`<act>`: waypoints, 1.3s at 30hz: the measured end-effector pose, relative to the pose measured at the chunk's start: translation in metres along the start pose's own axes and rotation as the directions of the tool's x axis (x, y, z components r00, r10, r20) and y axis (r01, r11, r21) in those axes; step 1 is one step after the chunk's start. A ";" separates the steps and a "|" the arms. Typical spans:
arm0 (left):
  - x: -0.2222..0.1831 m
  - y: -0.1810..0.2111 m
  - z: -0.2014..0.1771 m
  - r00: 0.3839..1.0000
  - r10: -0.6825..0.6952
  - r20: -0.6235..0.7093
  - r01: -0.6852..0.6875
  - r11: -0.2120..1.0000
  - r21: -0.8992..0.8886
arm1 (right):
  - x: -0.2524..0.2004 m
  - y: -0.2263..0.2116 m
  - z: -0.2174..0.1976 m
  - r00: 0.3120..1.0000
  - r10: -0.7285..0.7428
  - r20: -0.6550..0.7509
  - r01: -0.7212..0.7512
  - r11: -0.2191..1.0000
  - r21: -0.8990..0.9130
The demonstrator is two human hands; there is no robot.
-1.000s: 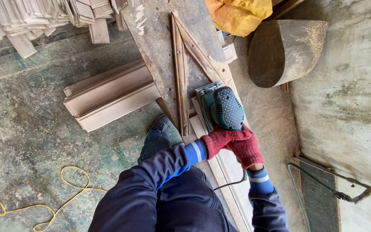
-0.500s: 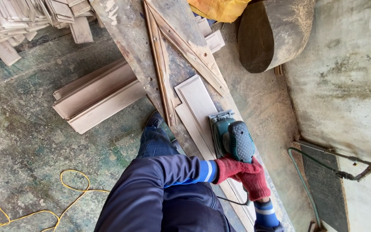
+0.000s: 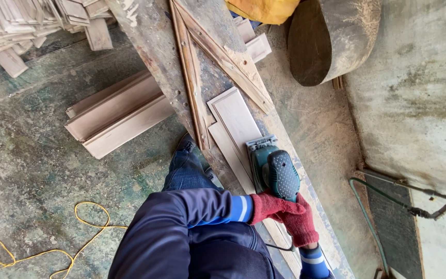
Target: The recorder uses a power sander to smooth the surface of a long wooden plank on a workbench.
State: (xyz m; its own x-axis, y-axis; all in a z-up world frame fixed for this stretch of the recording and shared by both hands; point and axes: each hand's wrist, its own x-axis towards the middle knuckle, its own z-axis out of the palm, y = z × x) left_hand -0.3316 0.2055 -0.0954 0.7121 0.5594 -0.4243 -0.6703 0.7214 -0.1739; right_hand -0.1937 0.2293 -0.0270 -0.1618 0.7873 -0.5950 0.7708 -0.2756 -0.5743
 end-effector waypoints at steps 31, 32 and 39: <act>-0.047 0.115 0.028 0.878 0.249 -0.410 -0.228 0.969 0.100 | 0.080 -0.198 0.043 0.975 0.221 0.018 -0.139 0.674 -0.725; -0.044 0.104 0.029 0.879 0.244 -0.410 -0.222 0.970 0.102 | 0.081 -0.152 0.033 0.974 0.225 0.015 -0.145 0.676 -0.722; -0.053 0.052 0.044 0.963 0.210 -0.169 -0.100 0.859 0.502 | 0.039 -0.025 -0.001 0.999 0.003 0.033 0.010 0.920 -0.391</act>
State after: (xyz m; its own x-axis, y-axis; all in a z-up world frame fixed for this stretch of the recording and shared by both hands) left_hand -0.3951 0.2314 -0.0423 0.5094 0.6217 -0.5950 -0.5419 0.7689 0.3394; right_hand -0.2184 0.2670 -0.0355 -0.1799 0.7676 -0.6151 0.9486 -0.0300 -0.3150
